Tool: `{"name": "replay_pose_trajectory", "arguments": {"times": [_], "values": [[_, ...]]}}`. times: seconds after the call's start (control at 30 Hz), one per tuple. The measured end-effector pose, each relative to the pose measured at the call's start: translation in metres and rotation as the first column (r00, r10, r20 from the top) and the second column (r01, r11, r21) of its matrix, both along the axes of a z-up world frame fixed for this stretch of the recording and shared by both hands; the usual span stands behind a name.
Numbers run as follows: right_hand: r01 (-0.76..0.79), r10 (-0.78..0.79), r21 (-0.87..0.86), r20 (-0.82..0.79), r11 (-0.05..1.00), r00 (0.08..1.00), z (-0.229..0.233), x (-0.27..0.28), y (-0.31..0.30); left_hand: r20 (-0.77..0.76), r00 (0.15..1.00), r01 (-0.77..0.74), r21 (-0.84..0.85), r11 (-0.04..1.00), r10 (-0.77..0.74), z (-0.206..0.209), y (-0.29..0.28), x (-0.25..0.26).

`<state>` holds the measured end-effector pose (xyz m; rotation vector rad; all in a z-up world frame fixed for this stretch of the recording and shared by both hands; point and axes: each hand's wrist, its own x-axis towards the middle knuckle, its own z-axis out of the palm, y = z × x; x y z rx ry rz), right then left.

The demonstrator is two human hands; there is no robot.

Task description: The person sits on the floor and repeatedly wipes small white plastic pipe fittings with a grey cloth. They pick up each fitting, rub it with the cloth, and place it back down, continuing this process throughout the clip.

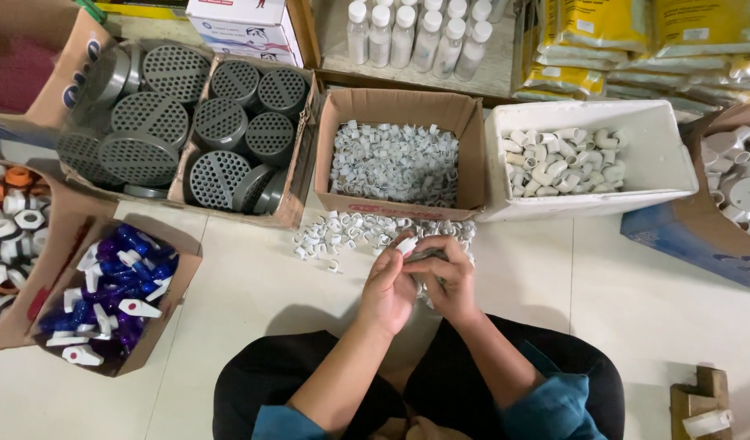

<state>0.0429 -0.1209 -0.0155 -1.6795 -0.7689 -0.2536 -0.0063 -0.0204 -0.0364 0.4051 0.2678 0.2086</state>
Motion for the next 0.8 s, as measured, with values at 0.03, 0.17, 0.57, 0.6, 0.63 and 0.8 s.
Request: {"name": "replay_pose_trajectory", "arguments": {"times": [0.03, 0.17, 0.57, 0.6, 0.63, 0.8], "values": [[0.001, -0.001, 0.001, 0.001, 1.0, 1.0, -0.01, 0.003, -0.005, 0.001, 1.0, 0.001, 0.001, 1.0, -0.001, -0.001, 0.001, 0.0], [0.131, -0.107, 0.13, -0.177, 0.983, 0.978, -0.006, 0.005, -0.013, -0.024, 0.998, 0.06, -0.016, 0.998, -0.06, -0.003, 0.004, 0.0], [0.032, 0.016, 0.108, -0.422, 0.994, 0.907, -0.005, 0.004, -0.01, -0.074, 0.994, -0.059, 0.245, 0.968, 0.079, -0.016, 0.014, 0.012], [0.058, 0.066, 0.182, -0.606, 0.981, 0.793, -0.016, 0.01, -0.016, -0.093, 0.992, -0.052, 0.35, 0.935, 0.09, -0.027, 0.017, 0.014], [0.057, 0.065, 0.182, -0.604, 0.982, 0.794, -0.012, 0.012, -0.016, -0.09, 0.992, -0.053, 0.349, 0.935, 0.09, -0.022, 0.015, 0.012], [-0.042, -0.046, -0.147, -0.548, 0.988, 0.835, -0.025, 0.019, -0.012, -0.392, 0.917, 0.092, 0.382, 0.919, 0.071, 0.014, 0.01, 0.009]]}}
